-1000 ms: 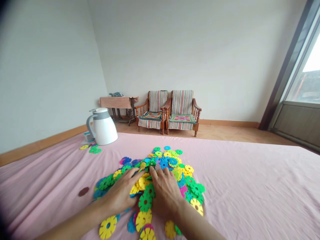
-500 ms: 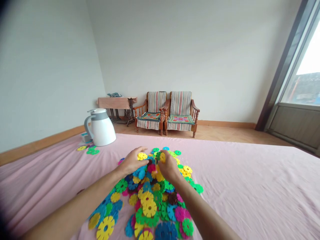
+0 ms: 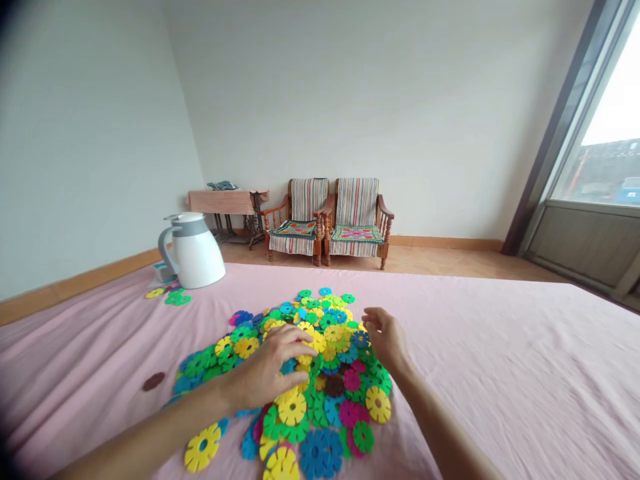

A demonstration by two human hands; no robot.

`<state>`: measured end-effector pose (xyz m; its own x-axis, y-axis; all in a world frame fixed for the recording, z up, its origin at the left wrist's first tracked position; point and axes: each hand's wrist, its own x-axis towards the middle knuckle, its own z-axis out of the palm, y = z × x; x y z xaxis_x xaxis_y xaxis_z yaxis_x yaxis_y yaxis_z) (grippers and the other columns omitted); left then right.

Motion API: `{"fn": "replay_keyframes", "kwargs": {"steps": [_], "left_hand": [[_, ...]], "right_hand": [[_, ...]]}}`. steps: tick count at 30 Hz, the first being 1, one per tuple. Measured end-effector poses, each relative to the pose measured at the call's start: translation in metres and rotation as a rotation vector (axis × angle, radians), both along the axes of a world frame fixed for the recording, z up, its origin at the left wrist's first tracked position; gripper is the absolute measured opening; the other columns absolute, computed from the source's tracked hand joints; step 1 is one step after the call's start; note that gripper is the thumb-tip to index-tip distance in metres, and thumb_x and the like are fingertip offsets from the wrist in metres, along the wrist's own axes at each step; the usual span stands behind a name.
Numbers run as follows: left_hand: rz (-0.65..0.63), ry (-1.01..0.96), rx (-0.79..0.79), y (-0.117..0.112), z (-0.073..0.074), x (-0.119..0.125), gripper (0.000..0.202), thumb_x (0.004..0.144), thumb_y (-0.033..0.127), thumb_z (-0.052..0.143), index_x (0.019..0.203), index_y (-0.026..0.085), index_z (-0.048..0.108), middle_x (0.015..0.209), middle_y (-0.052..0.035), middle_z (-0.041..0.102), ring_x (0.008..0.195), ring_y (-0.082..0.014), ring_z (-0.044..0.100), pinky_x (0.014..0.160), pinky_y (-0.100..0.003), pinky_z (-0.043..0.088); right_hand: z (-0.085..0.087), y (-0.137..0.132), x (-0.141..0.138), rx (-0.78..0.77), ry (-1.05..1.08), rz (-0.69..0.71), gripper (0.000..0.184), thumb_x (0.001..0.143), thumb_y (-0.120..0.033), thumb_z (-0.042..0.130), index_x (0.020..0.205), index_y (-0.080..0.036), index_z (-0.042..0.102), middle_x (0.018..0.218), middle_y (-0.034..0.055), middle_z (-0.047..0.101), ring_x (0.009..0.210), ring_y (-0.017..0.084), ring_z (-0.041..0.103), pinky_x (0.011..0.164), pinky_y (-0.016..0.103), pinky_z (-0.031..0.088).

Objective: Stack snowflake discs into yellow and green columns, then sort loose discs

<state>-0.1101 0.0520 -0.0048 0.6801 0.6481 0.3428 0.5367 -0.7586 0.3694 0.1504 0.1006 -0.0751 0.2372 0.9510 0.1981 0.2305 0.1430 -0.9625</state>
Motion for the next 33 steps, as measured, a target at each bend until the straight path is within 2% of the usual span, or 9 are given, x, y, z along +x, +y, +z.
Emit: {"fn": "replay_keyframes", "kwargs": {"steps": [4, 8, 12, 14, 19, 24, 29, 31, 33], "left_hand": [[0.015, 0.117, 0.066, 0.0, -0.007, 0.014, 0.037, 0.07, 0.027, 0.071, 0.106, 0.027, 0.063, 0.099, -0.0039, 0.055, 0.098, -0.0233, 0.048, 0.087, -0.037, 0.037], [0.105, 0.167, 0.124, 0.02, -0.012, 0.015, 0.018, 0.076, 0.012, 0.059, 0.091, 0.021, 0.065, 0.094, -0.0046, 0.054, 0.096, -0.022, 0.049, 0.085, -0.035, 0.038], [0.241, 0.141, 0.212, 0.024, -0.007, 0.013, 0.024, 0.079, 0.005, 0.049, 0.094, 0.019, 0.062, 0.097, -0.0061, 0.055, 0.097, -0.0227, 0.048, 0.086, -0.037, 0.038], [0.142, 0.118, 0.237, 0.013, -0.004, 0.018, 0.024, 0.083, 0.011, 0.049, 0.102, 0.02, 0.06, 0.103, -0.0063, 0.055, 0.101, -0.0229, 0.047, 0.09, -0.038, 0.037], [-0.325, 0.216, 0.227, -0.016, -0.005, 0.044, 0.031, 0.087, 0.032, 0.054, 0.118, 0.028, 0.053, 0.128, -0.0042, 0.049, 0.116, -0.0245, 0.04, 0.096, -0.04, 0.032], [-0.269, 0.267, 0.25, -0.004, -0.014, 0.052, 0.027, 0.086, 0.024, 0.055, 0.113, 0.024, 0.055, 0.116, -0.0036, 0.057, 0.108, -0.022, 0.047, 0.092, -0.039, 0.035], [0.05, 0.255, 0.249, -0.003, -0.006, 0.041, 0.016, 0.086, 0.016, 0.051, 0.098, 0.018, 0.06, 0.108, -0.0083, 0.059, 0.104, -0.0247, 0.049, 0.087, -0.042, 0.038], [-0.058, 0.196, 0.224, -0.013, -0.001, 0.042, 0.021, 0.087, 0.018, 0.049, 0.107, 0.02, 0.058, 0.114, -0.0071, 0.057, 0.108, -0.0239, 0.047, 0.092, -0.042, 0.036], [-0.342, 0.145, 0.147, -0.027, 0.003, 0.046, 0.024, 0.088, 0.025, 0.051, 0.111, 0.024, 0.057, 0.114, -0.0028, 0.058, 0.107, -0.0197, 0.048, 0.096, -0.036, 0.034]], "right_hand": [[-0.008, -0.007, 0.008, -0.055, 0.031, -0.045, 0.031, 0.066, -0.029, 0.052, 0.094, -0.017, 0.054, 0.084, 0.0077, 0.066, 0.07, 0.02, 0.066, 0.053, 0.029, 0.051], [-0.007, -0.01, 0.007, -0.093, 0.069, -0.064, 0.028, 0.067, -0.03, 0.051, 0.092, -0.018, 0.053, 0.08, 0.0058, 0.065, 0.06, 0.017, 0.063, 0.044, 0.027, 0.047], [-0.008, -0.008, 0.009, -0.11, 0.112, -0.093, 0.025, 0.067, -0.029, 0.051, 0.09, -0.02, 0.051, 0.074, 0.0041, 0.064, 0.051, 0.014, 0.059, 0.039, 0.025, 0.044], [-0.008, -0.007, 0.01, -0.108, 0.133, -0.102, 0.024, 0.067, -0.029, 0.051, 0.089, -0.02, 0.05, 0.073, 0.0037, 0.064, 0.049, 0.014, 0.058, 0.039, 0.025, 0.044], [-0.01, -0.007, 0.01, -0.083, 0.168, -0.112, 0.025, 0.064, -0.029, 0.054, 0.087, -0.019, 0.051, 0.067, 0.0007, 0.062, 0.047, 0.013, 0.057, 0.037, 0.023, 0.042], [-0.01, -0.008, 0.008, -0.067, 0.196, -0.118, 0.024, 0.064, -0.028, 0.052, 0.086, -0.019, 0.051, 0.063, -0.0019, 0.06, 0.043, 0.011, 0.055, 0.036, 0.022, 0.042], [-0.009, -0.008, 0.008, -0.062, 0.203, -0.111, 0.022, 0.065, -0.025, 0.05, 0.086, -0.018, 0.052, 0.061, -0.0031, 0.06, 0.039, 0.01, 0.052, 0.034, 0.021, 0.04], [-0.009, -0.008, 0.009, -0.064, 0.198, -0.11, 0.021, 0.066, -0.024, 0.05, 0.086, -0.018, 0.052, 0.061, -0.0033, 0.06, 0.038, 0.009, 0.051, 0.034, 0.021, 0.039], [-0.01, -0.008, 0.009, -0.064, 0.192, -0.109, 0.021, 0.066, -0.024, 0.05, 0.086, -0.019, 0.053, 0.062, -0.0027, 0.061, 0.039, 0.009, 0.052, 0.035, 0.021, 0.04]]}}
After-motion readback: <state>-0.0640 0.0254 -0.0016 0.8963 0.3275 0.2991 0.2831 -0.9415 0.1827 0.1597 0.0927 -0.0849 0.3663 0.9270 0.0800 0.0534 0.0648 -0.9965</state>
